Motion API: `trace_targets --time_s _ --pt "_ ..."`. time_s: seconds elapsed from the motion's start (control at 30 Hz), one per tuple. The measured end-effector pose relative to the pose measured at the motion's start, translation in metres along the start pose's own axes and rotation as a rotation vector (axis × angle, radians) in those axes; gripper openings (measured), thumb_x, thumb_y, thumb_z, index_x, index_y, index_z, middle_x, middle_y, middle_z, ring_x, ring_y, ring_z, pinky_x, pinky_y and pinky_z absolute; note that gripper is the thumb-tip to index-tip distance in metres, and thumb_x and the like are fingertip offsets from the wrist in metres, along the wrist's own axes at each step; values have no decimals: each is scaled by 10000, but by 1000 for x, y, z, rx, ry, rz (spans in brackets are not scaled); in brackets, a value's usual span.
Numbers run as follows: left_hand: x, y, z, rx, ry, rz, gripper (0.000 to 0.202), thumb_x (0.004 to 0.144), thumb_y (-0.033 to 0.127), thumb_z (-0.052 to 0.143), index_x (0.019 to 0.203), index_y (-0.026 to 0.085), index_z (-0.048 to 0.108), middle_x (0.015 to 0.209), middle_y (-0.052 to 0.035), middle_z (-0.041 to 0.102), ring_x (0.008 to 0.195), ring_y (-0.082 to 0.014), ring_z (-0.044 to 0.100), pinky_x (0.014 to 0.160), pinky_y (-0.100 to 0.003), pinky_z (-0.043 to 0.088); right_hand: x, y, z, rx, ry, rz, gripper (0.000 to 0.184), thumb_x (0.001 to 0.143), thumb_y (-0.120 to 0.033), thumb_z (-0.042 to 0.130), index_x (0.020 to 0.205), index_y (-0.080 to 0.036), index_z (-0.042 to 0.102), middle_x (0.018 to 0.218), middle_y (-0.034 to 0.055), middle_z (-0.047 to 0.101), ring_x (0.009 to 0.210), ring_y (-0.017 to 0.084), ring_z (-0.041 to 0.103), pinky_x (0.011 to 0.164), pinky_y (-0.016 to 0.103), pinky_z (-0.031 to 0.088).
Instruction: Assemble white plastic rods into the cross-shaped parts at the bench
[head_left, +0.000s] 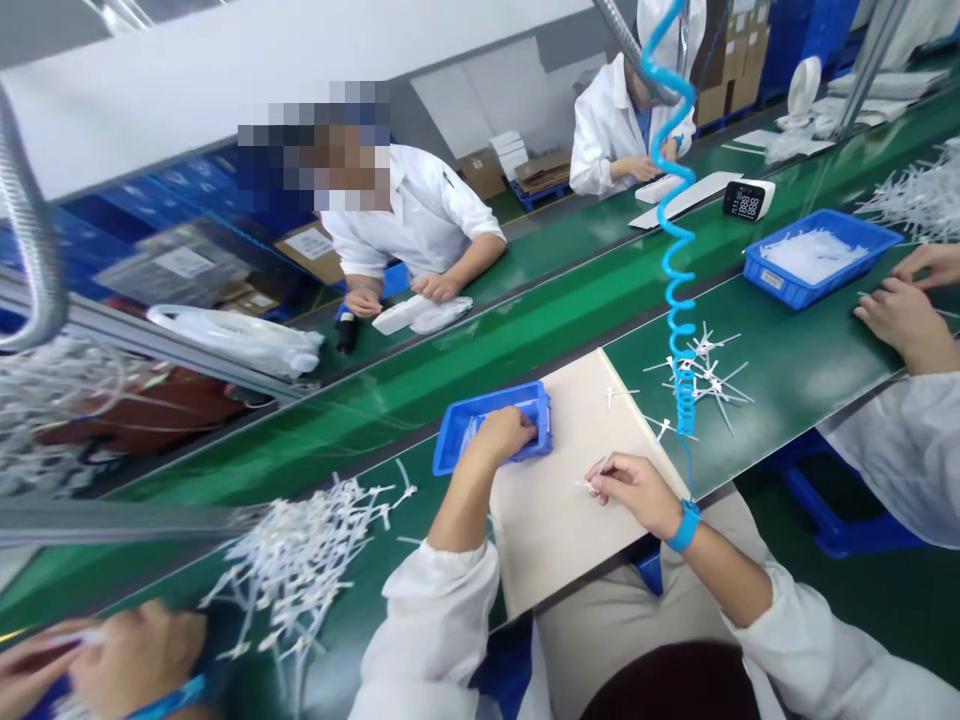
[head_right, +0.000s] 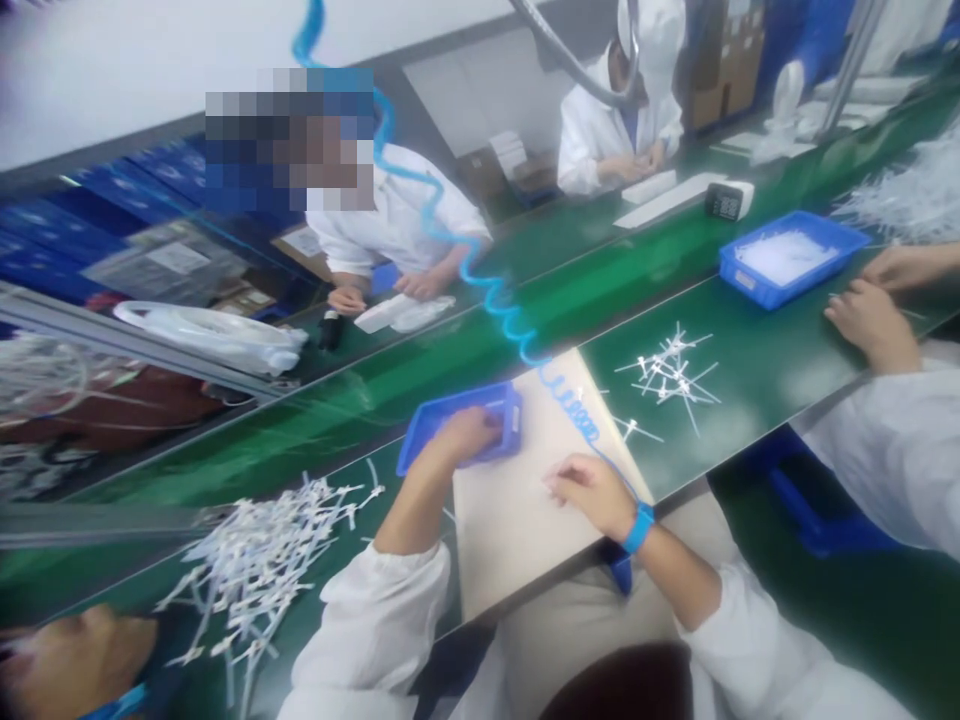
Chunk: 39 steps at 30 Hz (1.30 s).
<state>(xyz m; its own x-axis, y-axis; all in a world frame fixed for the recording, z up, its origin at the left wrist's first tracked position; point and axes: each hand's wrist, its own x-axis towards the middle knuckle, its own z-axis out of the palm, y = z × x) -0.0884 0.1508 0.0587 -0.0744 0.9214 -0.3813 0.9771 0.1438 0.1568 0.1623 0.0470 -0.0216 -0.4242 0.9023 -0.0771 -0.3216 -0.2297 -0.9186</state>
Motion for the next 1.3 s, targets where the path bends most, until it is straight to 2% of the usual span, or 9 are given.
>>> trace_targets --time_s 0.27,0.37,0.47,0.53,0.63,0.73,0.83,0.97,1.3 --pt "-3 -1 -4 -64 41 -17 181 786 231 613 634 190 702 721 -93 750 745 -258 715 711 -297 480 1 -2 1 119 -23 100 343 807 -455 890 956 -166 781 760 38 783 667 183 746 675 316 602" --pt "-20 -16 -19 -160 98 14 220 833 325 565 766 184 721 795 -72 773 794 -246 725 726 -282 512 1 0 0 171 5 99 401 782 -500 919 953 -164 781 775 40 784 726 203 782 707 323 628" --pt "-51 -30 -21 -478 244 112 255 835 422 619 862 185 712 855 -66 780 801 -230 719 736 -288 558 1 -1 0 212 23 147 449 711 -507 973 930 -165 781 804 42 796 815 224 812 817 357 654" --pt "-77 -30 -5 -712 340 176 287 841 469 712 924 194 720 885 -70 777 803 -222 717 743 -300 580 1 -3 0 222 19 190 470 665 -492 1005 919 -167 782 828 52 813 856 236 821 869 377 654" --pt "-114 -13 40 -931 401 247 345 869 430 780 1141 218 768 931 -75 788 854 -232 741 790 -327 609 0 -7 0 209 -2 217 459 662 -472 1016 920 -172 784 858 69 834 881 240 822 912 396 644" --pt "-135 14 88 -1023 448 243 222 935 400 752 1055 225 818 987 -84 803 904 -231 753 834 -331 611 -1 -8 -1 183 -24 203 404 710 -448 997 928 -175 793 873 73 840 874 231 812 921 397 635" --pt "-141 37 118 -1101 496 229 193 979 373 721 978 218 836 971 -83 792 934 -229 747 870 -337 606 -1 -8 -3 148 -32 172 346 752 -424 976 937 -184 808 883 64 838 862 220 799 898 386 630" --pt "-140 49 129 -1199 545 230 145 967 334 748 932 220 832 961 -74 780 935 -219 741 869 -325 606 0 -8 -6 94 -59 136 272 779 -379 966 927 -201 824 919 52 830 881 203 776 897 363 613" --pt "-142 52 128 -1262 480 236 104 961 299 735 930 208 774 912 -55 781 887 -206 749 835 -294 604 0 -10 -9 -14 -63 121 229 816 -378 935 932 -210 832 944 52 811 906 215 751 917 373 598"
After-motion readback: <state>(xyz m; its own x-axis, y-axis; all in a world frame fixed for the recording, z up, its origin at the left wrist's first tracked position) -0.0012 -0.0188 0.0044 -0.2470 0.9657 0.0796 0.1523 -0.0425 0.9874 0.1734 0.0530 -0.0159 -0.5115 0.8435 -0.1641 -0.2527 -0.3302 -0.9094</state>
